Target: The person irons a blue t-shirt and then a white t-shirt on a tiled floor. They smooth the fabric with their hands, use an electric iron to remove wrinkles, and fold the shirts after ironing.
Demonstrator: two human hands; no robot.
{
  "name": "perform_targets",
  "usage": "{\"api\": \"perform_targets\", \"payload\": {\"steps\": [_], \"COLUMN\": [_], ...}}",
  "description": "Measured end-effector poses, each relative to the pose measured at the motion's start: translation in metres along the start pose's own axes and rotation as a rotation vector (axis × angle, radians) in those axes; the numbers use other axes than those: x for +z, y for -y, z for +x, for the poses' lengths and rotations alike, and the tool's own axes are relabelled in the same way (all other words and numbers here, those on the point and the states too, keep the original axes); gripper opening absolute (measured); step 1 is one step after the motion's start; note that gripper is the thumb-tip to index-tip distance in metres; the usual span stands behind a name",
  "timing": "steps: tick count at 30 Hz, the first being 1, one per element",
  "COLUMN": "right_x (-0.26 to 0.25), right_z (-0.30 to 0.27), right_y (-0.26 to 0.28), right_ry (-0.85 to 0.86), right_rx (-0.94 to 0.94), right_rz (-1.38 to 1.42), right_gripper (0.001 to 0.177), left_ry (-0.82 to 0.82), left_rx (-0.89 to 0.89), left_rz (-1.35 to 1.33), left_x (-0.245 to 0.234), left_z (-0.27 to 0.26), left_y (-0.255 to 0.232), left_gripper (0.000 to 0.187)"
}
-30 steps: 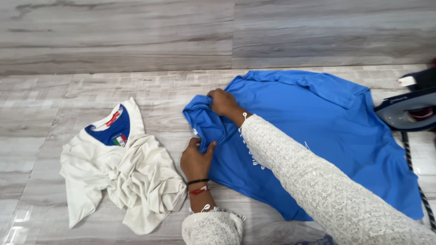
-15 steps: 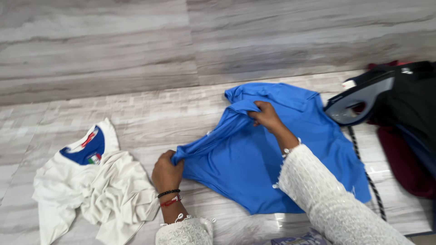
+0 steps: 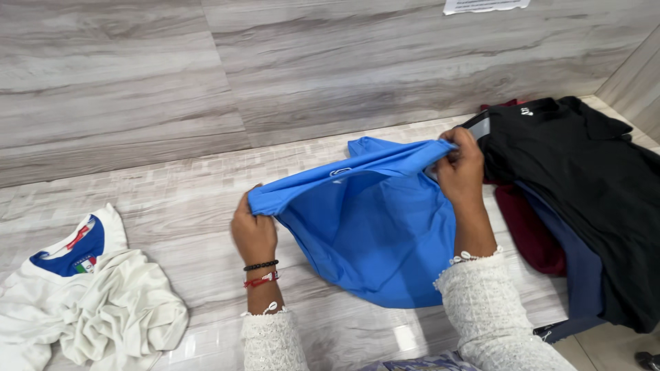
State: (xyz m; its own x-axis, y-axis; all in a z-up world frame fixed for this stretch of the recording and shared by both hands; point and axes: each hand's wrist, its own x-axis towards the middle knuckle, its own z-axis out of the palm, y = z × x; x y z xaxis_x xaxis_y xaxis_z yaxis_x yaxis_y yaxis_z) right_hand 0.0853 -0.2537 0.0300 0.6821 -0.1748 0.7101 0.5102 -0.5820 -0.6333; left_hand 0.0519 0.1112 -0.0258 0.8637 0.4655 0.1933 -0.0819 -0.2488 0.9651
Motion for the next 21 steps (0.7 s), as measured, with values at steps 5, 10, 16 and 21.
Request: {"api": "perform_targets", "payload": {"steps": [5, 10, 16, 21], "right_x": [-0.038, -0.073, -0.135, -0.171], "right_z": [-0.003, 0.005, 0.008, 0.000], "right_y": [0.017, 0.008, -0.006, -0.020], "right_ry": [-0.227, -0.358, -0.452, -0.470], "right_rx": [0.125, 0.116, 0.119, 0.175], "right_rz": [0.076, 0.557, 0.493, 0.411], "right_gripper": [0.006, 0.008, 0.015, 0.022], "left_ry": [0.244, -0.064, 0.313, 1.079], "left_rx": [0.196, 0.803, 0.237, -0.200], "left_rz": [-0.615, -0.522, -0.688, -0.748], "left_x": [0.047, 0.097, 0.171, 0.200], "left_z": [-0.029, -0.073, -0.102, -0.136], "left_y": [-0.038, -0.082, -0.089, -0.065], "left_gripper": [0.072, 0.069, 0.072, 0.070]}}
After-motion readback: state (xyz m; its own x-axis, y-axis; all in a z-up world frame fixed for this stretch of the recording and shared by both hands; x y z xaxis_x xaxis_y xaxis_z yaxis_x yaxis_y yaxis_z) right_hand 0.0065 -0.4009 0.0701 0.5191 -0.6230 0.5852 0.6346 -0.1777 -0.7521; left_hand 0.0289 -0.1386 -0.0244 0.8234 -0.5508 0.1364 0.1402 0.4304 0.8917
